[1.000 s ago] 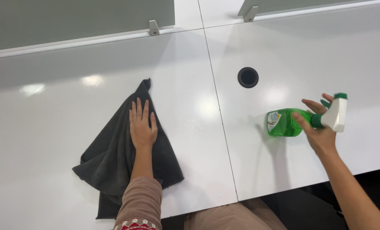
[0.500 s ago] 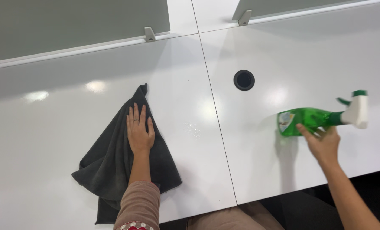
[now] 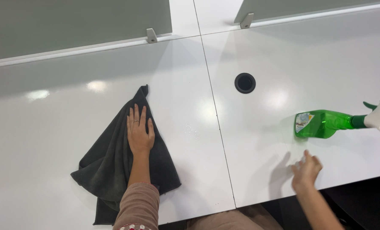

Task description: The person sprays a white desk with a green spray bottle and wipes the surface with a grey cloth.

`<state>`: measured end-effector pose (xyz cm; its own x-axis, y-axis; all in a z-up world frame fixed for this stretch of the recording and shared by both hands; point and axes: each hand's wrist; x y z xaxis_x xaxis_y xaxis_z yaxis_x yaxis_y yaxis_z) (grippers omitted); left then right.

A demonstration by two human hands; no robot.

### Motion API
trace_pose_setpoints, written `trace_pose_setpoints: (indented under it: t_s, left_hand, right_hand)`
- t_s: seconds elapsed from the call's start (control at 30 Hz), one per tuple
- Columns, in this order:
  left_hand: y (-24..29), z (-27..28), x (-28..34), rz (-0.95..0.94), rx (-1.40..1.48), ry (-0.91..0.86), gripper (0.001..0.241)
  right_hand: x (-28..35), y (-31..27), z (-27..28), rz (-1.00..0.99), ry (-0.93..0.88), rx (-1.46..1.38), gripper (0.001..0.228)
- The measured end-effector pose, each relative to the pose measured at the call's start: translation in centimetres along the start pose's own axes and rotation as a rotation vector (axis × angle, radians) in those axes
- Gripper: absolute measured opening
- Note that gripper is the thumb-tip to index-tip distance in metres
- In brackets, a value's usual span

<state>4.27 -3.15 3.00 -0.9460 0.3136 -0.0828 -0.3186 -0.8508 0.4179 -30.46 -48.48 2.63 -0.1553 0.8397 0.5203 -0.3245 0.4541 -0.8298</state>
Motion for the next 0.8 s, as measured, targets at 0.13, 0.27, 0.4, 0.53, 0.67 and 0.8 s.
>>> trace_pose_setpoints:
  t_s: [0.13,0.27,0.4,0.53,0.67,0.8]
  left_hand:
    - [-0.1,0.0,0.0,-0.008,-0.001,0.010,0.049]
    - [0.2,0.3,0.0,-0.002,0.021,0.013,0.048]
    - [0.6,0.8,0.0,0.018,0.030,0.004,0.048]
    - [0.9,0.9,-0.1,0.038,0.042,0.008,0.048]
    - [0.8,0.8,-0.2,0.036,0.047,0.013,0.048]
    - [0.7,0.7,-0.2,0.037,0.049,0.033,0.048]
  right_hand:
    - [5.0,1.4,-3.2,-0.014,-0.023,0.104,0.061]
    - [8.5,-1.1,-7.8,0.136,-0.275,0.129,0.040]
    - [8.4,-5.2,-14.0,0.375,-0.526,0.235,0.038]
    - [6.4,-9.1,-20.0,0.518,-0.494,0.538,0.047]
    - [2.5,-11.1,-25.1,0.751,-0.454,0.621,0.048]
    - [-2.4,-11.7,-28.1,0.888,-0.399,0.735,0.059]
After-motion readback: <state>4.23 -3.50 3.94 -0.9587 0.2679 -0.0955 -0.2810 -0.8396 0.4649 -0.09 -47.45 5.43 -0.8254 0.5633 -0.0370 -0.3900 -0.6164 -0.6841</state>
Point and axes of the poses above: each hand's wrist, its own x-axis away from the middle knuckle, its own z-axis out of the back of the hand, y = z × x, and after that the axes turned 7 degrees about -y, right-handed
